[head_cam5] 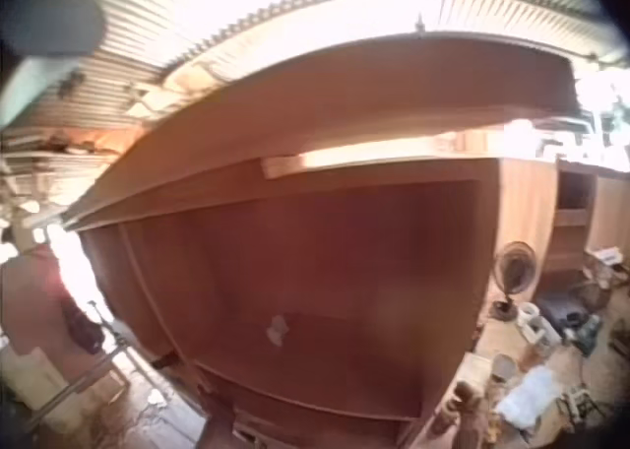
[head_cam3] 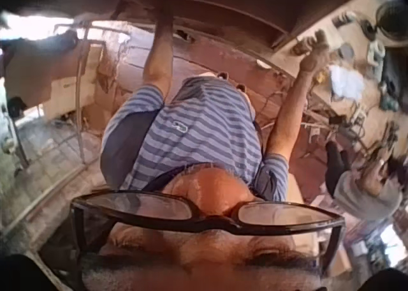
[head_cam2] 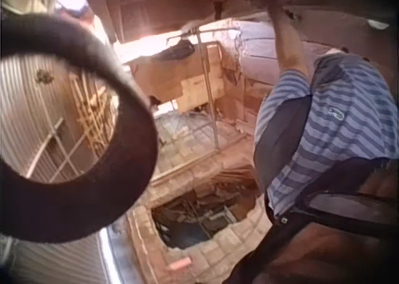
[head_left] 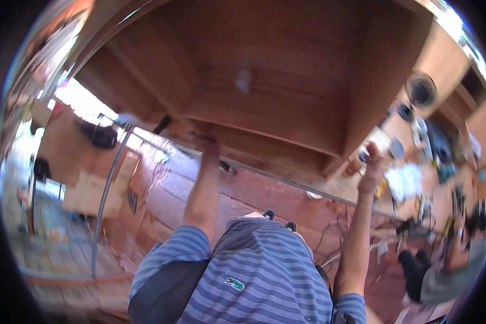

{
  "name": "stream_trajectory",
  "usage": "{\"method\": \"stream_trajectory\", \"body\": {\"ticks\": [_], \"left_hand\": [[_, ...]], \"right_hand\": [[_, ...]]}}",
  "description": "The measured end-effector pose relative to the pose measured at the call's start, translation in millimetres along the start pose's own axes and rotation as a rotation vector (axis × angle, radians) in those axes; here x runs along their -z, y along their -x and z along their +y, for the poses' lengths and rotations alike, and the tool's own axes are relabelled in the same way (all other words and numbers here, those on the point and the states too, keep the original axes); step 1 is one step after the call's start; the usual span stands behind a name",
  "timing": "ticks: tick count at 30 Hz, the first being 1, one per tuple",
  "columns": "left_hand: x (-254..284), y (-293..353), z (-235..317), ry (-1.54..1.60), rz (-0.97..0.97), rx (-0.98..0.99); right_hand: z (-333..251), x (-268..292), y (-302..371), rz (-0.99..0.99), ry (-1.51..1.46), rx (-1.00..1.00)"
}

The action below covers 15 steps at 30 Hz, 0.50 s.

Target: The person applies wood glue to the edges of a wooden panel and fits it into a larger wooden cabinet structure. They then use a white cloth to wipe away excess glue from the joint.

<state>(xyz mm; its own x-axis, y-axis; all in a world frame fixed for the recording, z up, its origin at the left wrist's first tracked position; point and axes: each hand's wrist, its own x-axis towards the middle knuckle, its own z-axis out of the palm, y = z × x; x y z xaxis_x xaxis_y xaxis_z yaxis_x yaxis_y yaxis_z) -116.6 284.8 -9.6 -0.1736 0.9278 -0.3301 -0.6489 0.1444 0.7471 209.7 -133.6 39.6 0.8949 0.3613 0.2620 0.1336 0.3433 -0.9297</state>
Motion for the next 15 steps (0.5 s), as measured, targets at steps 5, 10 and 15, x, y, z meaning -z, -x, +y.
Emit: {"method": "stream_trajectory", "body": {"ticks": [5, 10, 15], "left_hand": [[-18.2, -16.6, 15.5, -0.133, 0.371, -0.397], [16.9, -52.6, 68.3, -0.079, -0.018, -0.115], [14.4, -61.2, 28.5, -0.449, -0.622, 0.504]], "right_hand": [[-1.4, -50.2, -25.1, -0.035, -0.317, -0.226], [14.4, -63.5, -26.4, -0.001, -0.086, 0.032], [36.4, -38.0, -35.0, 0.153, -0.422, -0.341]]}}
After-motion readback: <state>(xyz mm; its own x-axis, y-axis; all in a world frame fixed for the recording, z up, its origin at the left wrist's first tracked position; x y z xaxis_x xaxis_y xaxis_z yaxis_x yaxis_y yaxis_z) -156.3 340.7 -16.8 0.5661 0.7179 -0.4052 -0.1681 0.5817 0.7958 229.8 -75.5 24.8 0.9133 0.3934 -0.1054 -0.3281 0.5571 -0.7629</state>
